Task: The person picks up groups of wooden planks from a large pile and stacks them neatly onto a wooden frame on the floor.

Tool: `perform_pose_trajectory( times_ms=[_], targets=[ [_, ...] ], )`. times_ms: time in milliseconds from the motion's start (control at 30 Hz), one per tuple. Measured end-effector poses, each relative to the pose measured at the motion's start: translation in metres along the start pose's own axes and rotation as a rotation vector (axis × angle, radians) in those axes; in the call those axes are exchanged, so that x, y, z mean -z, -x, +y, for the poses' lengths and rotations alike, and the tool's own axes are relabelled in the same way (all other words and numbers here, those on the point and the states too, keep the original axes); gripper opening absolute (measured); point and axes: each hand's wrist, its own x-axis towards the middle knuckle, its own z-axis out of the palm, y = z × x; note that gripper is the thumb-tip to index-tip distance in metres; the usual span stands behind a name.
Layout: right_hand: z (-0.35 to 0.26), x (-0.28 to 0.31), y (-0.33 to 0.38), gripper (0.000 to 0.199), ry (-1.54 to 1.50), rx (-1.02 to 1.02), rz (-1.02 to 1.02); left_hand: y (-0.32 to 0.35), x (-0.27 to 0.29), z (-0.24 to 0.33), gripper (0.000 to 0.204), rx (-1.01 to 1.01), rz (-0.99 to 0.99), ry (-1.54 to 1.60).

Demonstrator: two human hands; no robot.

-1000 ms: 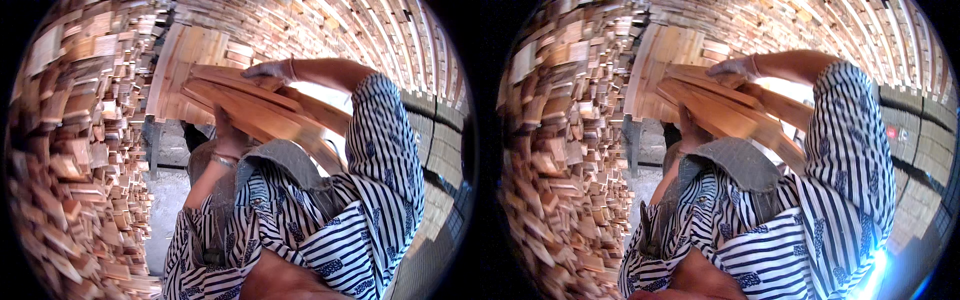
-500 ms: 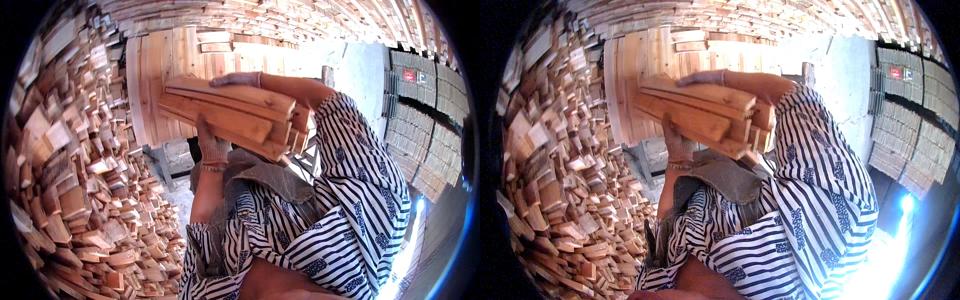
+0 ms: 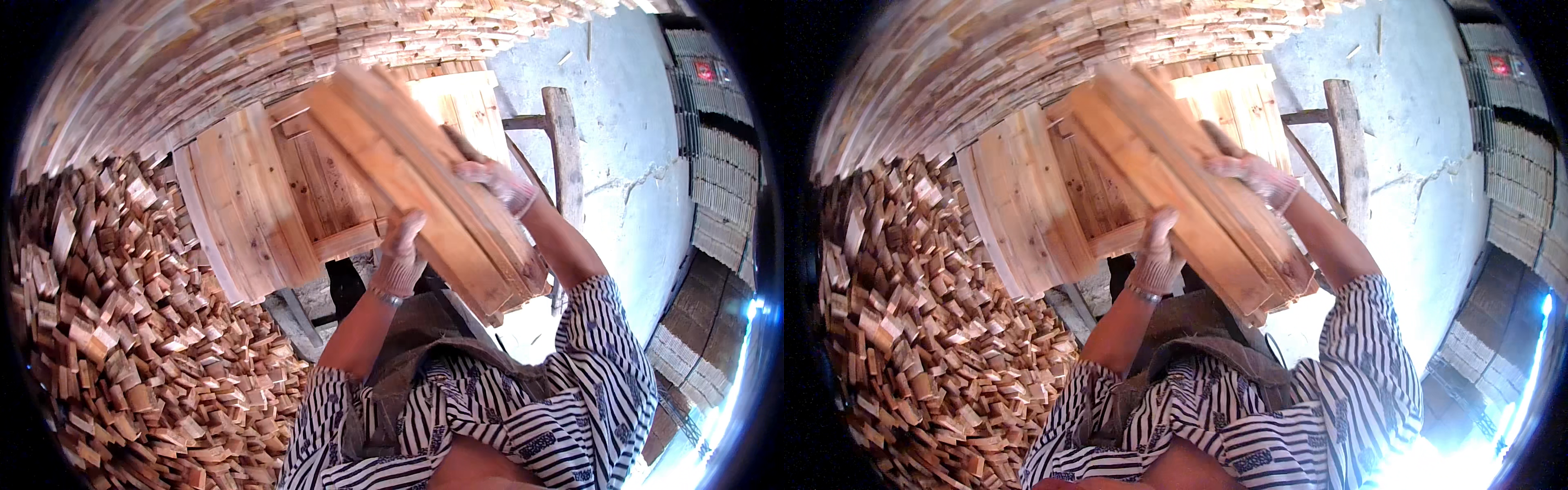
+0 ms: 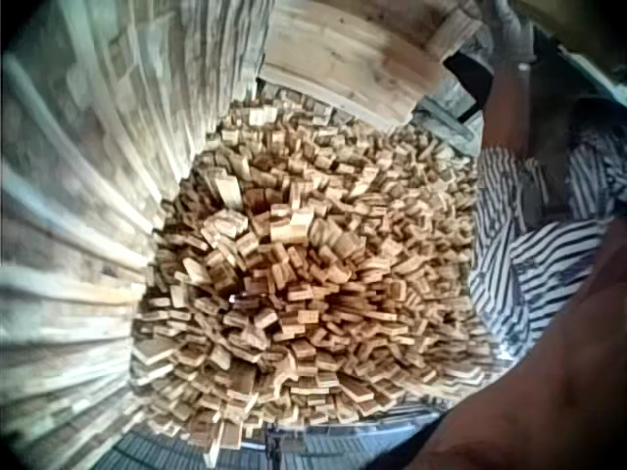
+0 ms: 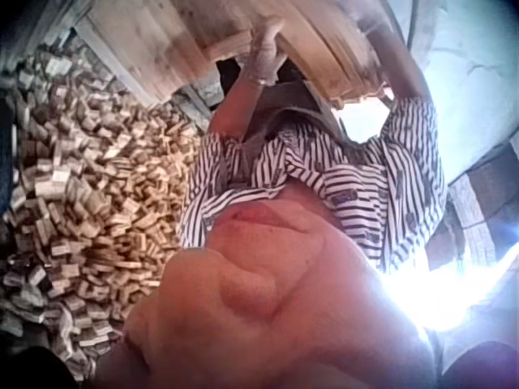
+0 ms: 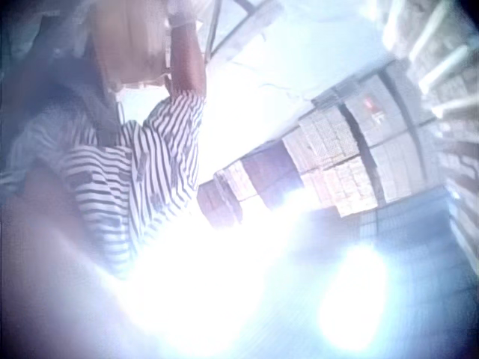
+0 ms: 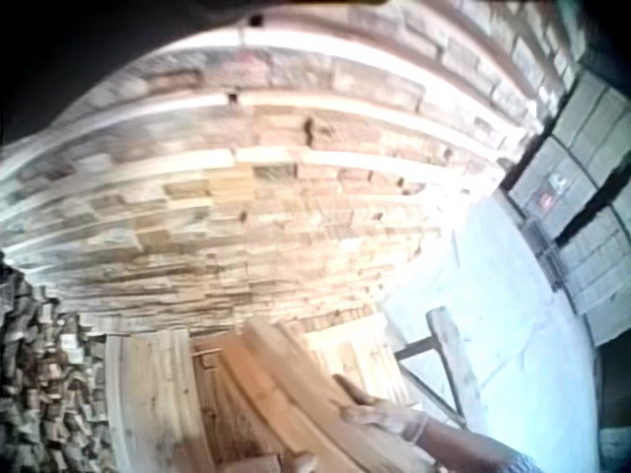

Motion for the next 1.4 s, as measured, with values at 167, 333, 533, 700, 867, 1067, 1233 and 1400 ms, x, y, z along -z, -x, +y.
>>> perform_pose_trajectory(
  times_ms=[167, 333, 533, 700, 867, 1067, 1233, 1400],
  targets=[
    [0.060, 0.124, -0.020, 0.119, 0.352, 0.086, 0.253, -0.110, 0.030, -0.035, 0.047, 0.196, 0.124, -0.347],
    [0.115, 0.155, -0.077, 0.134, 0.487, 0.013, 0.556, -0.191, 0.094, -0.027, 0.038, 0.056, 0.140, -0.718],
    [0.129, 0.160, -0.079, 0.122, 0.715, -0.051, 0.774, -0.174, 0.109, 0.021, 0.037, 0.048, 0.211, -0.742],
    [0.142, 0.163, -0.086, 0.111, 1.086, 0.166, 0.915, -0.133, 0.259, 0.094, 0.036, -0.114, 0.393, -0.795],
    [0.134, 0.147, -0.081, 0.091, 1.074, 0.176, 0.919, -0.117, 0.188, 0.107, 0.050, -0.050, 0.568, -1.027],
    [0.121, 0.135, -0.054, 0.067, 0.772, 0.157, 0.998, -0.115, 0.133, 0.080, 0.074, -0.104, 0.731, -1.709],
    [0.115, 0.030, -0.024, 0.066, 0.290, 0.258, 0.612, -0.167, 0.199, 0.045, 0.073, -0.135, 1.007, -2.088],
    [0.132, -0.019, -0.051, 0.063, 0.229, 0.166, 0.608, -0.136, 0.146, 0.061, 0.051, -0.459, 0.962, -1.894]
  ],
)
